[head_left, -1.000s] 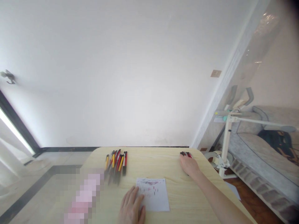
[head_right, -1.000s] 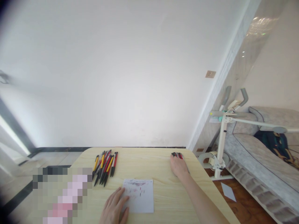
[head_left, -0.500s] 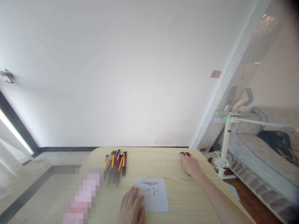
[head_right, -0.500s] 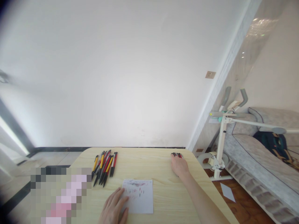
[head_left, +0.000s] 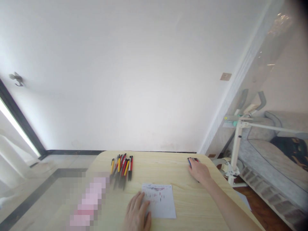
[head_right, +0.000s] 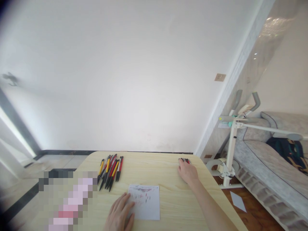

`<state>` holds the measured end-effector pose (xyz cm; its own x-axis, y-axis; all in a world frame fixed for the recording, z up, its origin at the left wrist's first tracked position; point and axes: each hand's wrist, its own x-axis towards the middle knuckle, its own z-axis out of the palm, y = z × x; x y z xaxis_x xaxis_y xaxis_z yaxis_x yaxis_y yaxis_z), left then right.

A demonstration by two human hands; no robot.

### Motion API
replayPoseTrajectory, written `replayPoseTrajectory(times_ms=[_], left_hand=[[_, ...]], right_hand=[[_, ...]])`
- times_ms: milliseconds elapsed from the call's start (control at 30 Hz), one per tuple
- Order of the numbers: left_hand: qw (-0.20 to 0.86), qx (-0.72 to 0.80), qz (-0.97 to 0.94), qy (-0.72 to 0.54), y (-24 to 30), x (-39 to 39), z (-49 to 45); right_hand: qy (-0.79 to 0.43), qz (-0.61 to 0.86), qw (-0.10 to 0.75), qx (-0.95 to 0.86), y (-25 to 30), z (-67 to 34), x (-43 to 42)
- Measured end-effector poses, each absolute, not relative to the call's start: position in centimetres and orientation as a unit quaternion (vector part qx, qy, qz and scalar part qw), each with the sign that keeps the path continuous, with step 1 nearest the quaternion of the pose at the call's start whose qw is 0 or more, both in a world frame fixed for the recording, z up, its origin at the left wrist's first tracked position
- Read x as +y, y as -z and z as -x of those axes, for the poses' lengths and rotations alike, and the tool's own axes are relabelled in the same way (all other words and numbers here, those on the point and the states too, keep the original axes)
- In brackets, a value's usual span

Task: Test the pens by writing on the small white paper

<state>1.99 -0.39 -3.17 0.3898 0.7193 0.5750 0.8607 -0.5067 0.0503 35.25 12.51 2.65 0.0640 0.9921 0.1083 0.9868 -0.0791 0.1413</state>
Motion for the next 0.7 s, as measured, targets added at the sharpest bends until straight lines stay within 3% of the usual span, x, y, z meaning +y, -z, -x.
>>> replayPoseTrajectory(times_ms=[700], left_hand=[[0.120, -0.473, 0.811, 0.324, 3.9, -0.3, -1.8]], right_hand=[[-0.074, -0.653, -0.032, 0.753, -4.7, -26.4, 12.7]])
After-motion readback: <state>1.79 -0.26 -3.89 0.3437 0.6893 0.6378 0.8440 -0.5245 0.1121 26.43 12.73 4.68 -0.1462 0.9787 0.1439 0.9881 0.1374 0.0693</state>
